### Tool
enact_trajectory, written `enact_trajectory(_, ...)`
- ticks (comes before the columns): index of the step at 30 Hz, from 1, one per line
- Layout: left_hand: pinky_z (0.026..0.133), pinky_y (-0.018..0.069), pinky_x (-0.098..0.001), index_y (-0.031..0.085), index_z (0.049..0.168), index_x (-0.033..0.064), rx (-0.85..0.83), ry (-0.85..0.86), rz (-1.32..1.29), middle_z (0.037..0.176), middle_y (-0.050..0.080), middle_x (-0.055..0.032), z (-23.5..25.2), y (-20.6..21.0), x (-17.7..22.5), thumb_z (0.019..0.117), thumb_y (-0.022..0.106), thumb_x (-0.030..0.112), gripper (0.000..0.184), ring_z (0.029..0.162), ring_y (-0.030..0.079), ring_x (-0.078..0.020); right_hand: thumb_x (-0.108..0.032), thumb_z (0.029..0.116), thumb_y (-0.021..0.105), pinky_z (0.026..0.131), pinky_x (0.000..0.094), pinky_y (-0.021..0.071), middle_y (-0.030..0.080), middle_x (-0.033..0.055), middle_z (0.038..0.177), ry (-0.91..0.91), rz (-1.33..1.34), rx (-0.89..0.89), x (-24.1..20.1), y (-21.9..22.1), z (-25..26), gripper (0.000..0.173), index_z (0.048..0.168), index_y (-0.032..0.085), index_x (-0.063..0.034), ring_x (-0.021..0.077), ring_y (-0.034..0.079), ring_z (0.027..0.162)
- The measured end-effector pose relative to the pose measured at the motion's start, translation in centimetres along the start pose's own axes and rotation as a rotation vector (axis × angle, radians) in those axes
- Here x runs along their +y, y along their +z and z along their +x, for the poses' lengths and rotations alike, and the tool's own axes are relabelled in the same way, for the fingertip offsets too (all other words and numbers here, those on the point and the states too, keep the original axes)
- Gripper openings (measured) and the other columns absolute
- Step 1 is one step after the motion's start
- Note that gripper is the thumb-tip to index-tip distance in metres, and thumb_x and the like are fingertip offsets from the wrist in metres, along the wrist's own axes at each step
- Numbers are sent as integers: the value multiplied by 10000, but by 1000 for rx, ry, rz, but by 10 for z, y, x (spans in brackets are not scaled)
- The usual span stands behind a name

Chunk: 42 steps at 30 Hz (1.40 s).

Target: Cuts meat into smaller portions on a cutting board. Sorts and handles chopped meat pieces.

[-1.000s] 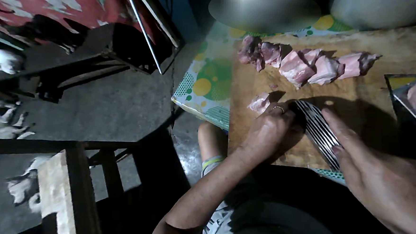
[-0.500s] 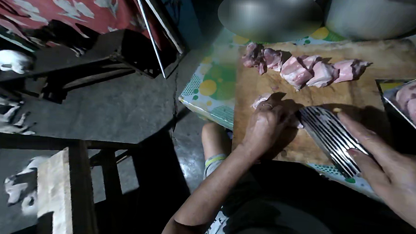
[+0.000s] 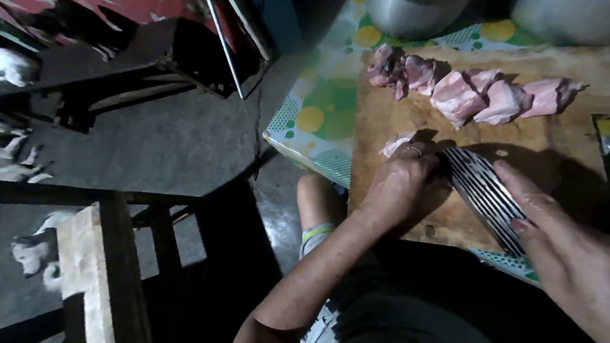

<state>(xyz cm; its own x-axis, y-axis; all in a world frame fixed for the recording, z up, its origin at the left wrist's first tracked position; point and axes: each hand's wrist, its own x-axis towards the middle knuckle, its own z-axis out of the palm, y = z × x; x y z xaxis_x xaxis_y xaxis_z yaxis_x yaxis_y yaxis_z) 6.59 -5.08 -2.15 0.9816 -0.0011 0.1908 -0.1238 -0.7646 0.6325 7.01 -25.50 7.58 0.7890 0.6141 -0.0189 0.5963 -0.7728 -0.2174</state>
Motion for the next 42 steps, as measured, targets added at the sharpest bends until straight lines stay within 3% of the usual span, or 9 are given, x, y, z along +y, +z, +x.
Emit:
enact_trajectory(9,930,563,-406,754,991,21,4,-18,51,1022,716,-148,2,-1,1,953,676,81,106,1033,690,-277,-95,1023,566,544,597,494,627,206,664,-35,107,46,-9,28,83,732,1637,237,-320,444,628,589)
enact_trajectory(15,932,560,-409,756,1056,21,-30,-98,21,1083,706,-168,-7,6,20,945,699,118,159,1069,675,-296,-129,1019,507,461,589,464,632,202,648,-10,105,118,7,28,18,631,1614,337,-249,432,595,498)
enact_trajectory(19,962,554,-407,751,1109,34,33,-67,17,1158,712,-150,-11,12,17,960,664,88,181,1115,675,-280,-101,1017,489,478,626,492,689,251,756,54,91,22,8,15,-25,610,1608,349,-160,472,624,522)
enact_trajectory(25,957,551,-408,777,1023,61,37,-11,-52,1095,720,-129,-9,10,5,924,713,106,126,1077,676,-258,-178,1046,499,556,647,500,692,276,839,118,203,-36,23,9,-17,597,1615,333,-249,471,643,615)
enact_trajectory(28,951,555,-398,780,1116,102,41,-25,-107,1098,730,-112,-18,0,8,957,673,90,191,1077,682,-237,-209,1061,506,611,671,498,677,315,944,196,305,41,34,7,2,624,1629,274,-319,469,645,667)
enact_trajectory(32,850,590,-345,764,1130,82,257,-86,-158,1014,742,-81,-37,-18,6,926,682,25,227,936,711,-169,-240,1056,495,550,539,533,681,237,939,186,414,-33,28,-4,-7,626,1633,258,-291,312,619,573)
enact_trajectory(36,855,588,-335,728,1214,79,304,-264,-109,1096,699,-116,-33,-32,-3,943,706,95,272,948,697,-178,-200,1029,546,466,424,528,696,167,923,184,509,-126,37,14,-4,623,1601,341,-338,205,580,488)
enact_trajectory(39,804,573,-321,730,1199,85,344,-261,-76,1111,694,-123,-34,-35,-2,937,710,96,263,915,681,-184,-187,1049,510,448,362,499,663,177,1050,299,664,2,54,16,2,605,1614,307,-256,151,543,498)
enact_trajectory(42,799,586,-307,731,1159,38,345,-184,-206,1043,709,-107,-35,-27,8,958,693,104,215,886,689,-156,-149,1063,481,400,230,506,649,61,1078,356,929,166,60,9,1,604,1619,253,-210,57,558,482)
